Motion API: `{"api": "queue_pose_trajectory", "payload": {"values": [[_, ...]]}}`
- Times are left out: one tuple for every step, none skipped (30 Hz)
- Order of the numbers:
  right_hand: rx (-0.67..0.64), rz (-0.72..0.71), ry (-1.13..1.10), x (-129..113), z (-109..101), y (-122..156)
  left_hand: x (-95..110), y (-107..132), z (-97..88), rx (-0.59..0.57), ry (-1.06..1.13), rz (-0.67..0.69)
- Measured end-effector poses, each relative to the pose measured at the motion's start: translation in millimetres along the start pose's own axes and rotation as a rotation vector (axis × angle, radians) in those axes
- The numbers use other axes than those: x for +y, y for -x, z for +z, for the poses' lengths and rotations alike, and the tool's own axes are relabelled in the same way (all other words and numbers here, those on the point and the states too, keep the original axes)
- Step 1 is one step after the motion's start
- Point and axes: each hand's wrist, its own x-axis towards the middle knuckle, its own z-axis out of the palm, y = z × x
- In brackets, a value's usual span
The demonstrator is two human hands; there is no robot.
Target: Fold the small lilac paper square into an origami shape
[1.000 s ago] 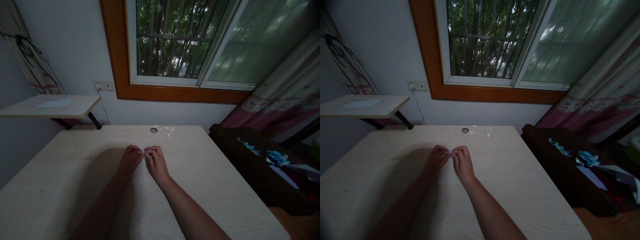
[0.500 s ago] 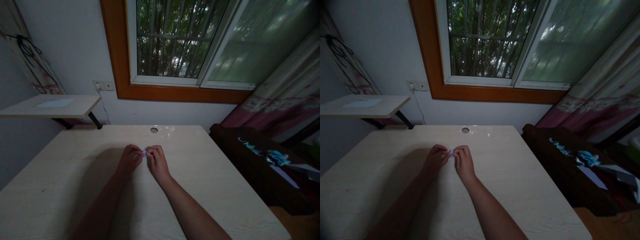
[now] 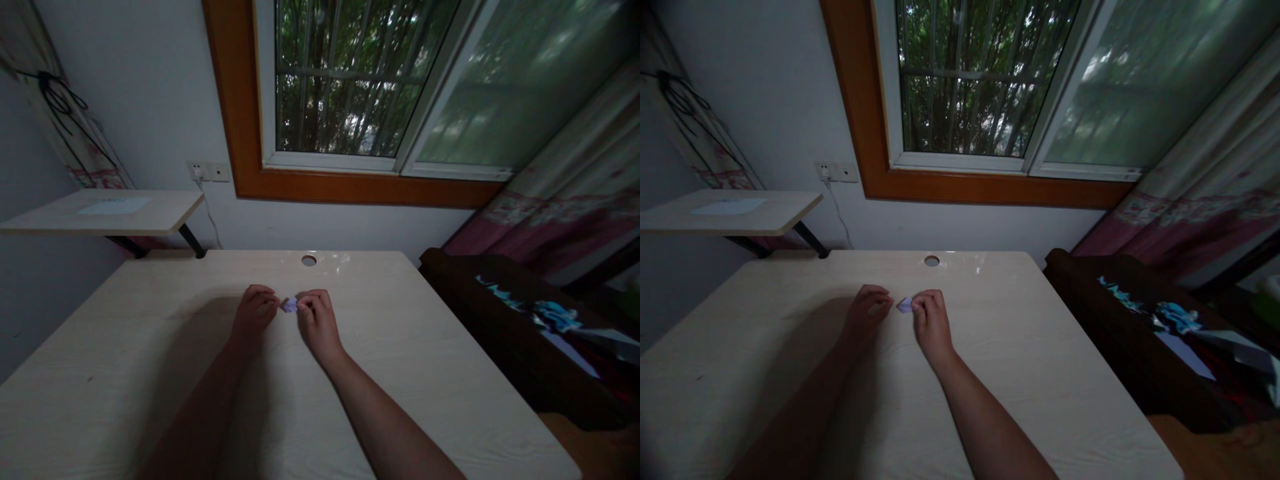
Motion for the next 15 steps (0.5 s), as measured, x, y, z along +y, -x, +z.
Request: {"api": "queue_pose_trajectory", "payload": {"values": [[0.003, 0.007, -0.007, 0.2, 0.4, 0.2, -0.1, -0.1, -0.2, 0.003, 0.024, -0.018], [0.005, 0.016, -0.013, 0.5, 0.8, 0.4, 0.0, -0.1, 0.0, 0.001, 0.051, -0.035], [0.008, 0.025, -0.021, 0.9, 1.2, 0.5, 0.2, -0.1, 0.5, -0.004, 0.082, -0.048], [0.011, 0.035, -0.030, 1.4, 1.4, 0.6, 0.6, 0.0, 1.2, -0.012, 0.112, -0.062], [0.015, 0.046, -0.039, 1.9, 1.5, 0.6, 1.1, 0.2, 2.1, -0.025, 0.139, -0.079], [0.020, 0.057, -0.049, 2.3, 1.6, 0.5, 1.7, 0.5, 2.9, -0.046, 0.161, -0.100], [0.023, 0.069, -0.059, 2.6, 1.7, 0.3, 2.4, 0.9, 3.8, -0.071, 0.178, -0.124], [0.025, 0.080, -0.067, 2.6, 1.7, 0.2, 3.1, 1.4, 4.7, -0.096, 0.189, -0.150], [0.024, 0.089, -0.075, 2.2, 1.8, 0.1, 3.7, 1.9, 5.5, -0.117, 0.197, -0.173], [0.019, 0.095, -0.082, 1.6, 1.8, 0.0, 4.0, 2.4, 6.3, -0.132, 0.201, -0.196], [0.012, 0.098, -0.088, 0.8, 1.9, 0.0, 4.1, 2.9, 7.1, -0.140, 0.203, -0.217], [0.004, 0.099, -0.093, -0.1, 1.9, 0.1, 4.1, 3.4, 7.8, -0.141, 0.204, -0.235], [-0.001, 0.100, -0.098, -1.0, 1.9, 0.2, 3.9, 3.8, 8.4, -0.141, 0.204, -0.248], [-0.004, 0.101, -0.104, -1.7, 1.8, 0.4, 3.7, 4.1, 8.9, -0.142, 0.205, -0.257], [-0.004, 0.103, -0.110, -2.3, 1.8, 0.6, 3.7, 4.3, 9.2, -0.143, 0.209, -0.261]]}}
